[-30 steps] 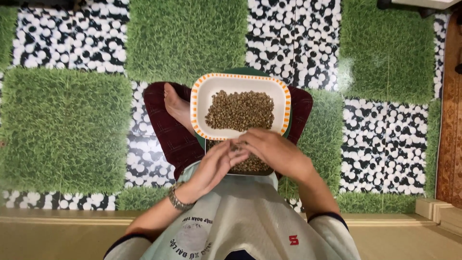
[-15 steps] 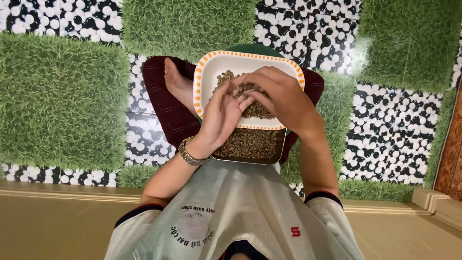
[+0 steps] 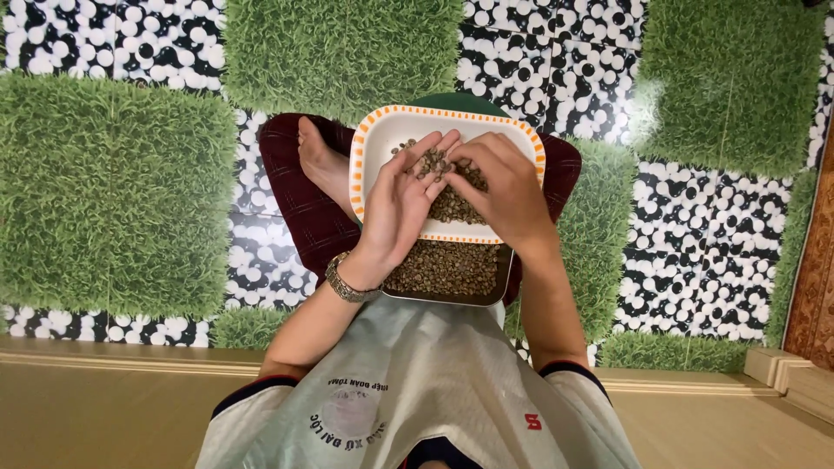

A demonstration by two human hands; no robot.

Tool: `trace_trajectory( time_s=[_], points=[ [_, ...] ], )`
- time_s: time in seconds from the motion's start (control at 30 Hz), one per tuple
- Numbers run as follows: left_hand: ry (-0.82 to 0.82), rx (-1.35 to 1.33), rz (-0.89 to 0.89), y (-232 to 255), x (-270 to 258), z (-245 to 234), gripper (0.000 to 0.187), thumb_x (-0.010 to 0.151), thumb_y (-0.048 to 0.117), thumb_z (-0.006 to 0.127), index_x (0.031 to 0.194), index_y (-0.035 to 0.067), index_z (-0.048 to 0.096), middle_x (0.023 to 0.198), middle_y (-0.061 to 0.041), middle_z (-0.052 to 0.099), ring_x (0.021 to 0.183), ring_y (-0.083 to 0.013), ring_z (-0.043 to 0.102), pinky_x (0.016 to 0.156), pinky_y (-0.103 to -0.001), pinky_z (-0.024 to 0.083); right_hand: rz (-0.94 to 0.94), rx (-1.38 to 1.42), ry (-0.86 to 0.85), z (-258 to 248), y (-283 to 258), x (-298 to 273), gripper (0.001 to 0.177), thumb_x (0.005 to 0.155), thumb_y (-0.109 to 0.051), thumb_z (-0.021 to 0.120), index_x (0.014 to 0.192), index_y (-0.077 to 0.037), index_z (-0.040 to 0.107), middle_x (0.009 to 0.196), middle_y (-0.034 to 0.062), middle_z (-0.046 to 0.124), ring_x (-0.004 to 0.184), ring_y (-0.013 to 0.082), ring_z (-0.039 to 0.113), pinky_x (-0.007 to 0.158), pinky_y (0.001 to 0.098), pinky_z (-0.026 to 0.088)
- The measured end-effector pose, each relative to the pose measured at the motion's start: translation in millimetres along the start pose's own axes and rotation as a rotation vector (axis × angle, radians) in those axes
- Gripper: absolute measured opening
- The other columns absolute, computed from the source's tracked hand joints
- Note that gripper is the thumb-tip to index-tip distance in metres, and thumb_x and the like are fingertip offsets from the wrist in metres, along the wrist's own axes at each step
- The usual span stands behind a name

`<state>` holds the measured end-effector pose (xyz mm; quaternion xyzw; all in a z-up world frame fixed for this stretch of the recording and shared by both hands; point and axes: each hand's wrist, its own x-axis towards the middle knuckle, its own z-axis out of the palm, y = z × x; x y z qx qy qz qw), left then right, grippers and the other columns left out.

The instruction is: The person sorts green coffee beans by hand, placing them into a plate and then picking them up and placing them back into the plate, likely to remove defects or foreign material.

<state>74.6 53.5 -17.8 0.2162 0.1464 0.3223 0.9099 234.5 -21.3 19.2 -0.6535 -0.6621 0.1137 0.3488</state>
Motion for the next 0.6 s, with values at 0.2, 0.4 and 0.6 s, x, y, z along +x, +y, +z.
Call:
trace_trajectory(
  time_s=[0.2, 0.4, 0.6],
  points=[
    [0.009, -0.018, 0.004, -2, -3, -4, 0.06, 0.11, 0.029, 0.033, 0.155, -0.011, 0.03, 0.164, -0.033, 0.025, 0.153, -0.0434, 0.027, 0.127, -0.051, 0.023, 0.004, 0.041, 0.049, 10, 0, -5, 0.013, 0.094, 0.001, 0.078, 0.105, -0.001, 0.071, 0.091, 0.0096, 0.068, 0.082, 0.0231, 0.067, 0.067, 0.0314, 0.059],
    [0.034, 0.025, -0.003, -4, -6, -5, 0.06, 0.11, 0.028, 0.03, 0.154, -0.012, 0.029, 0.163, -0.034, 0.027, 0.152, -0.0439, 0.029, 0.126, -0.051, 0.025, 0.099, 0.057, 0.029, 16, -5, -12, 0.009, 0.096, -0.001, 0.075, 0.104, 0.001, 0.071, 0.088, 0.0127, 0.069, 0.079, 0.022, 0.067, 0.067, 0.03, 0.059],
    [0.055, 0.021, 0.0, -5, -6, -8, 0.059, 0.11, 0.028, 0.032, 0.154, -0.012, 0.029, 0.162, -0.034, 0.028, 0.152, -0.0437, 0.029, 0.127, -0.052, 0.024, 0.094, 0.083, 0.076, 23, -3, -13, 0.013, 0.093, 0.001, 0.077, 0.103, 0.001, 0.069, 0.087, 0.0132, 0.068, 0.078, 0.0255, 0.067, 0.064, 0.0349, 0.059]
  ],
)
